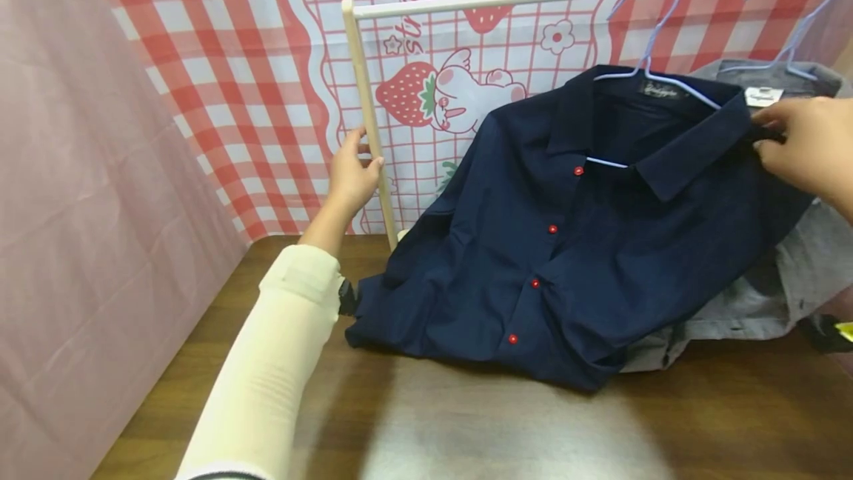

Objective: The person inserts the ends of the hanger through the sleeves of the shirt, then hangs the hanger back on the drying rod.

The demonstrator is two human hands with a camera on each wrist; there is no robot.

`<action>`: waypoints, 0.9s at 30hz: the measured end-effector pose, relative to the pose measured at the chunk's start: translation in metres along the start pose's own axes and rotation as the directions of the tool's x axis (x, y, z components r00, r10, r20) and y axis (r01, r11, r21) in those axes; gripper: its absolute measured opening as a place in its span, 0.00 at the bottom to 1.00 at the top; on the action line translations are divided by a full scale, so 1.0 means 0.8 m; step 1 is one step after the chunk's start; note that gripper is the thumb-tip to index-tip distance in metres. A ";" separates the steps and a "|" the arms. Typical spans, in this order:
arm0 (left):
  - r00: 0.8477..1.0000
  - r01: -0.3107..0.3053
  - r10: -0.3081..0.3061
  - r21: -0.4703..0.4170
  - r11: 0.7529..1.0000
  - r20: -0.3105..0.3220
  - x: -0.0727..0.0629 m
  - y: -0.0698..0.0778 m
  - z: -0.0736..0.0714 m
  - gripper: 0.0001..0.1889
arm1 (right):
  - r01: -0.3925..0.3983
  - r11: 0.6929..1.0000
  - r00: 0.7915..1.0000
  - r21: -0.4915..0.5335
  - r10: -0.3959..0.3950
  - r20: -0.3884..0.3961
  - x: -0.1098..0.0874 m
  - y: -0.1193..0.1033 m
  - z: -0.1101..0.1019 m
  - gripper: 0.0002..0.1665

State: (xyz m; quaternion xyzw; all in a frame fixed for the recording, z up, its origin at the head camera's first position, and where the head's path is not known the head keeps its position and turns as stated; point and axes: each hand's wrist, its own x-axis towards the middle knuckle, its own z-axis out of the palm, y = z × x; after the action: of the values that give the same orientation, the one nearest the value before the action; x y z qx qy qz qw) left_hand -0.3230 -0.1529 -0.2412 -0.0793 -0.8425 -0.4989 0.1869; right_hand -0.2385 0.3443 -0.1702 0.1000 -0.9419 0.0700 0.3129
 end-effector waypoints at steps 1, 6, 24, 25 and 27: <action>1.000 0.001 -0.001 0.005 1.000 -0.002 -0.002 -0.001 0.000 0.32 | -0.009 1.000 1.000 -0.001 0.009 -0.003 -0.002 -0.002 0.000 0.18; 1.000 -0.012 0.013 0.045 0.999 -0.011 -0.011 -0.007 -0.006 0.26 | -0.031 0.999 0.996 0.005 0.032 -0.083 -0.015 -0.019 0.001 0.19; 0.980 -0.197 0.181 0.269 0.943 0.082 -0.061 -0.035 -0.025 0.05 | -0.120 0.993 0.986 -0.015 0.118 -0.117 -0.081 -0.070 0.026 0.16; 0.976 -0.215 0.199 0.281 0.935 0.084 -0.066 -0.037 -0.025 0.05 | -0.122 0.992 0.989 -0.019 0.120 -0.090 -0.086 -0.075 0.029 0.16; 0.969 -0.246 0.229 0.295 0.923 0.091 -0.076 -0.041 -0.026 0.04 | -0.099 0.995 0.992 0.007 0.099 -0.083 -0.094 -0.084 0.037 0.16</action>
State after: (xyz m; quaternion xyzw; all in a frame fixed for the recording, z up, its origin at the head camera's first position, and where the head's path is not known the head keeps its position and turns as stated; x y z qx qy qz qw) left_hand -0.2730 -0.1836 -0.2828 -0.1646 -0.8982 -0.3347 0.2328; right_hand -0.1809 0.2843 -0.2344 0.0506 -0.9318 0.0909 0.3477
